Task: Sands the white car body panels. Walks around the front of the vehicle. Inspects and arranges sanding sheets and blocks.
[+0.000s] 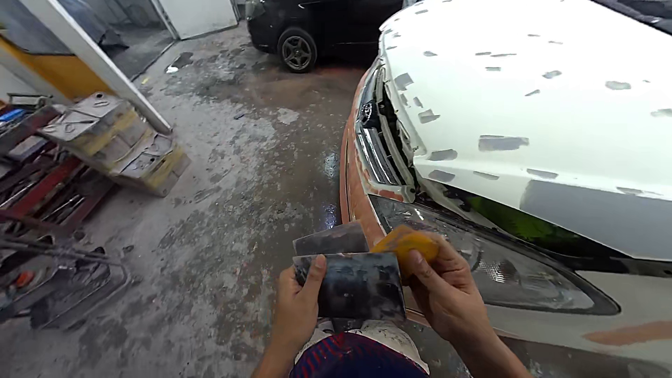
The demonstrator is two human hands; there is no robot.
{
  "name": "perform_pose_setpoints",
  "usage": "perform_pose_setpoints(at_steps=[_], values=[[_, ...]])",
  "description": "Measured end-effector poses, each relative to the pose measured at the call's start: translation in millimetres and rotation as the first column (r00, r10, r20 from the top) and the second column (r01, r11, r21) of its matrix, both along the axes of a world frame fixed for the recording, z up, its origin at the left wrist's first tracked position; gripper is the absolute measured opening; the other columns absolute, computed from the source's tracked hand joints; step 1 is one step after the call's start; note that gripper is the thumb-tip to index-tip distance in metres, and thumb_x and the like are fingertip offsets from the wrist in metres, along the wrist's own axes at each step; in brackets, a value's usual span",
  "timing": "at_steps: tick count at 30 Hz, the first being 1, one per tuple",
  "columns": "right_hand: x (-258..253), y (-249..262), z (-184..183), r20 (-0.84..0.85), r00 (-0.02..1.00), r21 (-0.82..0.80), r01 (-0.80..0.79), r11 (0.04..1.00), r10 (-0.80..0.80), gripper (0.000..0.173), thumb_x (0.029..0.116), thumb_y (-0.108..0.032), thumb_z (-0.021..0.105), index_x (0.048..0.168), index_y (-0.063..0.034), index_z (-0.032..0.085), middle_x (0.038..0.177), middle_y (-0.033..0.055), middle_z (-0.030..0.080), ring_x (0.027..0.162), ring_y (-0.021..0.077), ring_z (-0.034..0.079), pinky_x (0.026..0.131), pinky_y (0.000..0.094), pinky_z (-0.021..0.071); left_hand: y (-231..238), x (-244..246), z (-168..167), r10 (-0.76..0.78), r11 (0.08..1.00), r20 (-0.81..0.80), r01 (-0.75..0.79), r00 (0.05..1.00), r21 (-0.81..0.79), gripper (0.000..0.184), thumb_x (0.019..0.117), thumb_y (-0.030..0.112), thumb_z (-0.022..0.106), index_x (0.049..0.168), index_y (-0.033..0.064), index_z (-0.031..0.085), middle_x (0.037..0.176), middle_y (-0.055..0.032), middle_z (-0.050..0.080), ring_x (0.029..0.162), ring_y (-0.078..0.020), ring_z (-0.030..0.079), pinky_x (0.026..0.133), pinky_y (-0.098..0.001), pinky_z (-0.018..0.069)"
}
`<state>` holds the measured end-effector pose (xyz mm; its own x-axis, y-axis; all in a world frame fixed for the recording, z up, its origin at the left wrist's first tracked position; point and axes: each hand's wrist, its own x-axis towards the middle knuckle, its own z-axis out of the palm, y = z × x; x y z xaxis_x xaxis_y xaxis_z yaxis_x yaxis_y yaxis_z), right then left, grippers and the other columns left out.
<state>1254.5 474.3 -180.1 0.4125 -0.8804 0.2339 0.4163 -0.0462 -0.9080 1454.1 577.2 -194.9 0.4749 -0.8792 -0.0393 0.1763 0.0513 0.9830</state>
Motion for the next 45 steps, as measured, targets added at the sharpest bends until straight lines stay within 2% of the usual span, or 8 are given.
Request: perform_pose_setpoints(at_steps=[10,15,19,25,32,35,40,45], values=[[-42.4,-55.0,15.6,-0.522,0.811,-0.378,-0.497,0.781,0.263,0.025,0.1065,-0.021,0.056,0.121,-0.0120,0.074,0.107,-0.0003,0.075,0.091,0.0048,0.070,0.081,0.0231,0.0592,-8.4,-37.9,-11.2,0.092,0.992,0.370,-0.118,0.925,0.050,0.040,0.0981,0.050,0.063,0.097,0.0122,0.075,0.093,0.0002,0.076,0.091,-0.0133,0.073,0.090,-0.0371,0.0613],[-75.8,-104.6,26.9,-0.794,0.497,-0.159,-0.724,0.671,0.349,0.028,0.1068,-0.037,0.053,0.119,-0.0192,0.071,0.088,-0.0032,0.070,0.074,0.0068,0.065,0.067,0.0278,0.0567,-11.4,-54.5,-7.8,0.112,0.990,0.301,-0.133,0.947,0.049,0.039,0.0958,0.048,0.068,0.098,0.0097,0.076,0.094,-0.0017,0.076,0.088,-0.0139,0.074,0.085,-0.0351,0.0631],[-78.9,-117.8,16.3,-0.565,0.679,0.196,-0.441,0.876,0.468,0.032,0.1014,-0.024,0.060,0.133,-0.0217,0.061,0.086,0.0136,0.072,0.065,0.0209,0.070,0.059,0.0335,0.0607,-5.1,-61.1,-5.5,0.163,0.986,0.190,-0.167,0.968,0.005,0.042,0.0956,0.046,0.068,0.100,0.0053,0.073,0.088,-0.0053,0.075,0.079,-0.0159,0.074,0.075,-0.0341,0.0647],[-61.0,-104.7,-13.8,-0.017,0.260,0.716,-0.671,0.193,0.965,0.040,0.1047,-0.053,0.049,0.101,-0.0166,0.063,0.059,-0.0065,0.043,0.039,-0.0003,0.039,0.035,0.0152,0.0352,5.8,-78.3,-11.4,0.156,0.967,0.672,-0.251,0.724,0.047,0.042,0.0944,0.058,0.065,0.087,0.0192,0.079,0.126,-0.0005,0.071,0.129,-0.0176,0.060,0.108,-0.0432,0.0522],[-11.7,-95.3,-31.7,-0.565,0.026,0.656,-0.592,0.468,0.825,0.064,0.1073,-0.060,0.028,0.098,-0.0135,0.071,0.056,-0.0015,0.053,0.040,0.0054,0.040,0.039,0.0216,0.0312,19.5,-95.2,-6.6,0.185,0.951,0.917,-0.298,0.354,-0.077,0.045,0.0971,0.050,0.065,0.066,0.0179,0.066,0.132,0.0052,0.070,0.141,-0.0271,0.050,0.120,-0.0588,0.0358],[1.5,-100.8,-58.3,-0.694,0.178,0.523,-0.540,0.659,0.698,0.055,0.1084,-0.052,0.036,0.100,-0.0124,0.073,0.070,0.0014,0.062,0.057,0.0096,0.054,0.053,0.0287,0.0452,29.0,-101.8,-16.1,0.320,0.934,0.736,-0.329,0.596,-0.140,0.040,0.0997,0.045,0.064,0.078,0.0126,0.073,0.133,-0.0063,0.068,0.132,-0.0259,0.058,0.112,-0.0490,0.0480],[9.8,-86.2,-79.2,-0.527,0.725,0.323,-0.311,0.894,0.443,0.036,0.0997,-0.011,0.059,0.136,-0.0110,0.058,0.094,0.0156,0.075,0.077,0.0260,0.074,0.070,0.0422,0.0623,34.5,-105.1,-16.4,0.550,0.832,-0.042,-0.551,0.834,-0.061,0.031,0.1010,0.039,0.062,0.098,0.0093,0.072,0.086,-0.0034,0.075,0.079,-0.0124,0.074,0.077,-0.0323,0.0636],[28.3,-37.5,-46.6,-0.193,0.895,0.305,-0.334,0.892,0.402,0.035,0.1072,-0.025,0.039,0.105,-0.0065,0.068,0.091,0.0025,0.069,0.082,0.0084,0.066,0.075,0.0247,0.0564,29.8,-83.0,-19.0,0.434,0.889,-0.324,-0.459,0.841,-0.001,0.038,0.1028,0.039,0.059,0.108,0.0022,0.068,0.096,-0.0115,0.075,0.089,-0.0196,0.075,0.085,-0.0404,0.0630]])
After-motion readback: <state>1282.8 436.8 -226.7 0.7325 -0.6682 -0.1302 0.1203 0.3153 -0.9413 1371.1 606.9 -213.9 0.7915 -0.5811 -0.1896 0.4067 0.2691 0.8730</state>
